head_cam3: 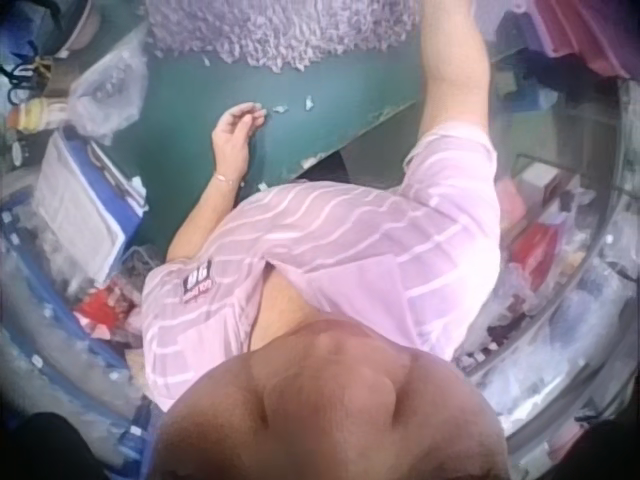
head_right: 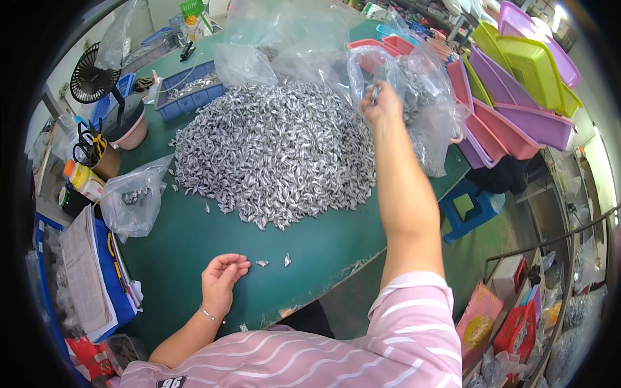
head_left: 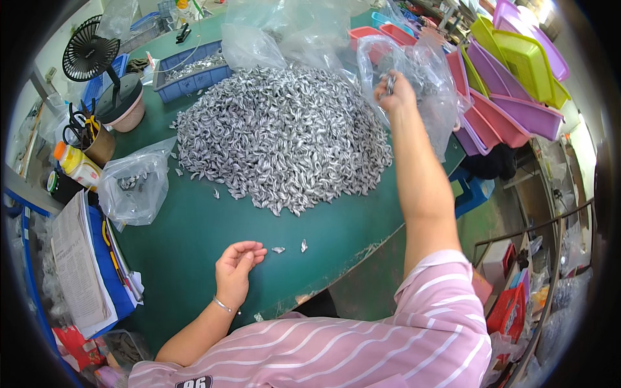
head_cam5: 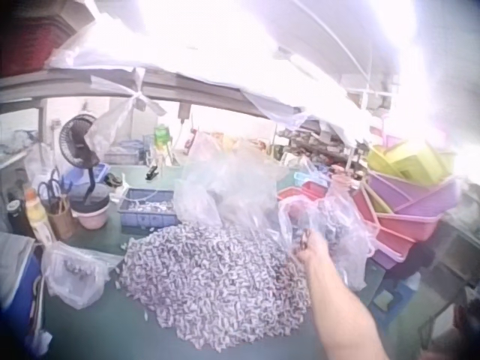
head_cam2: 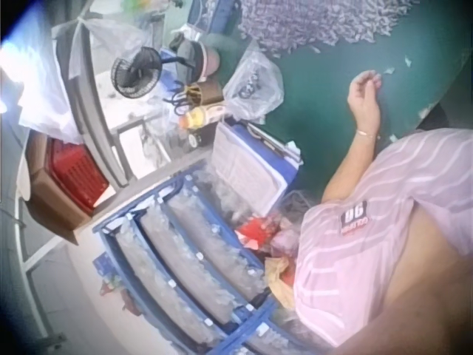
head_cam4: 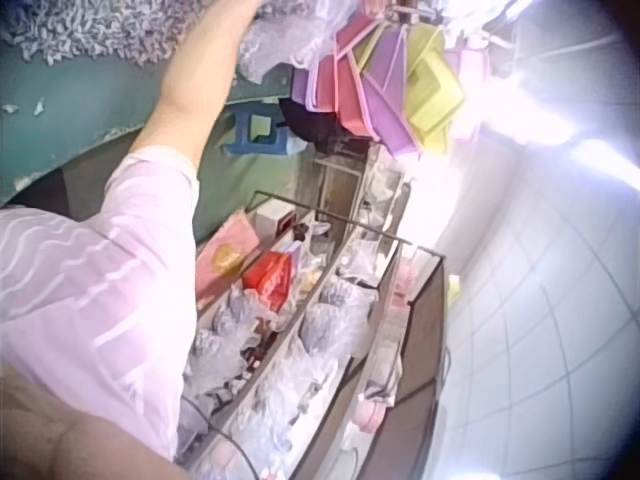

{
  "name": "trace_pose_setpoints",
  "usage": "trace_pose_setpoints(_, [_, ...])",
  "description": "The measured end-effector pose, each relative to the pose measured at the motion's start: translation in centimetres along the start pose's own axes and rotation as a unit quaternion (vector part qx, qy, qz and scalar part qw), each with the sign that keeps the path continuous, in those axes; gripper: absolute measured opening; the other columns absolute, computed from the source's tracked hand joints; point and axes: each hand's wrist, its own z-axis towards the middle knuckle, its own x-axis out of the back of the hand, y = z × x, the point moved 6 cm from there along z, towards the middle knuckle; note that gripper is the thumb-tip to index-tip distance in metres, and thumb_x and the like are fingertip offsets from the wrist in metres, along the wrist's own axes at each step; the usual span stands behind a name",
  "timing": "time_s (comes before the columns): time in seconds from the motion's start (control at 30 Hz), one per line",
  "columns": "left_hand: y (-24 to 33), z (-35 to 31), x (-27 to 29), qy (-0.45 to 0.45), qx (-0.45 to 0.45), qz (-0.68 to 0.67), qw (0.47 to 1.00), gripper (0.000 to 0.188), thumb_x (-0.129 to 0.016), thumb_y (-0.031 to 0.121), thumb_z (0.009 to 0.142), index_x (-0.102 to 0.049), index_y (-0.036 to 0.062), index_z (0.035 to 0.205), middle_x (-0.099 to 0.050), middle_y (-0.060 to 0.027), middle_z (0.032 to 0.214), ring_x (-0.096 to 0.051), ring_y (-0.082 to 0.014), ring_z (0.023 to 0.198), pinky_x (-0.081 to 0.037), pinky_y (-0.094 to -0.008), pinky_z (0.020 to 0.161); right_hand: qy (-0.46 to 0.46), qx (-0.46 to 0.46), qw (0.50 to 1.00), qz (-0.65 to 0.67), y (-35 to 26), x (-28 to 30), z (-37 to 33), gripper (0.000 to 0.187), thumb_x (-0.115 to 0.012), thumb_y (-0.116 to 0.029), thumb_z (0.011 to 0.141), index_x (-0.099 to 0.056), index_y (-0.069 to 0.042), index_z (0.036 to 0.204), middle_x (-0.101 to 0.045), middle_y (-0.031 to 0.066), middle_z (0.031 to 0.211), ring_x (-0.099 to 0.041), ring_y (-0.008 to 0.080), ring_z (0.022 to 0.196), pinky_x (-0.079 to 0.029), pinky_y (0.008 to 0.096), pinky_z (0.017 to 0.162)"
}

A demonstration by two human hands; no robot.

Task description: The person sorts small grey pointed objects from a large pile on a green table by hand, handling them one at a time and organizing them into smaller groups.

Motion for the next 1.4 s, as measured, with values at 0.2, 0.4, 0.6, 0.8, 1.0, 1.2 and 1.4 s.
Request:
trace_pose_setpoints(0.2, [0.3,-0.8,0.2,-0.002,-0.025,0.000,1.000,0.018,-0.053,0.001,0.099,-0.060,-0.0037,0.115,-0.067,-0.0166,0.115,-0.068,-0.0232,0.103,-0.056,-0.0339,0.093,0.151,0.203,0.888,-0.383,-4.2,-2.3,5.6,0.028,-0.053,-0.019,0.098,-0.065,0.002,0.113,-0.071,0.0137,0.095,-0.067,0.0257,0.088,-0.053,0.0408,0.072])
trace_pose_setpoints(0.4, [3.7,1.4,-0.4,-0.018,-0.175,0.278,0.944,0.024,-0.059,0.002,0.095,-0.060,-0.0019,0.119,-0.063,-0.0150,0.126,-0.062,-0.0211,0.114,-0.053,-0.0314,0.091,-0.123,0.475,0.676,-0.550,4.9,-7.3,-9.3,0.030,-0.055,-0.020,0.098,-0.068,0.004,0.110,-0.069,0.0210,0.112,-0.067,0.0307,0.102,-0.051,0.0364,0.088])
trace_pose_setpoints(0.6, [10.8,11.3,-8.0,-0.073,-0.481,0.480,0.730,0.040,-0.061,0.028,0.095,-0.058,0.0053,0.129,-0.056,-0.0164,0.135,-0.050,-0.0374,0.126,-0.036,-0.0510,0.108,-0.279,0.550,0.363,-0.698,16.7,-6.2,-21.7,0.047,-0.064,-0.035,0.092,-0.063,-0.001,0.124,-0.059,0.0144,0.135,-0.049,0.0354,0.131,-0.034,0.0531,0.110])
trace_pose_setpoints(0.8, [7.5,14.5,-7.7,-0.058,-0.455,0.575,0.677,0.048,-0.054,0.042,0.096,-0.057,0.0060,0.128,-0.053,-0.0122,0.138,-0.047,-0.0336,0.129,-0.035,-0.0472,0.105,-0.249,0.563,0.384,-0.688,18.4,-5.5,-23.6,0.052,-0.070,-0.033,0.083,-0.061,-0.006,0.126,-0.061,0.0111,0.130,-0.055,0.0317,0.116,-0.039,0.0484,0.096])
trace_pose_setpoints(1.0, [6.9,11.1,-6.8,-0.143,-0.466,0.567,0.664,0.055,-0.061,0.051,0.089,-0.060,0.0074,0.123,-0.056,-0.0104,0.134,-0.048,-0.0336,0.124,-0.035,-0.0482,0.103,-0.311,0.499,0.476,-0.654,18.5,-1.6,-26.4,0.058,-0.072,-0.033,0.081,-0.058,-0.005,0.130,-0.062,0.0099,0.129,-0.056,0.0308,0.110,-0.039,0.0456,0.092])
trace_pose_setpoints(1.2, [7.1,9.1,-6.2,-0.165,-0.451,0.577,0.660,0.063,-0.065,0.055,0.083,-0.059,0.0077,0.125,-0.059,-0.0095,0.128,-0.050,-0.0328,0.120,-0.035,-0.0463,0.101,-0.266,0.455,0.527,-0.666,20.8,-1.5,-28.5,0.072,-0.071,-0.032,0.074,-0.052,-0.001,0.136,-0.061,0.0135,0.127,-0.054,0.0339,0.111,-0.038,0.0475,0.096])
trace_pose_setpoints(1.4, [6.2,5.6,-1.8,-0.122,-0.414,0.591,0.682,0.054,-0.061,0.048,0.089,-0.059,0.0065,0.124,-0.058,-0.0118,0.124,-0.051,-0.0343,0.118,-0.039,-0.0480,0.099,-0.294,0.438,0.525,-0.668,24.4,-3.2,-33.5,0.076,-0.075,-0.033,0.074,-0.051,0.001,0.138,-0.058,0.0132,0.132,-0.053,0.0337,0.113,-0.040,0.0483,0.091])
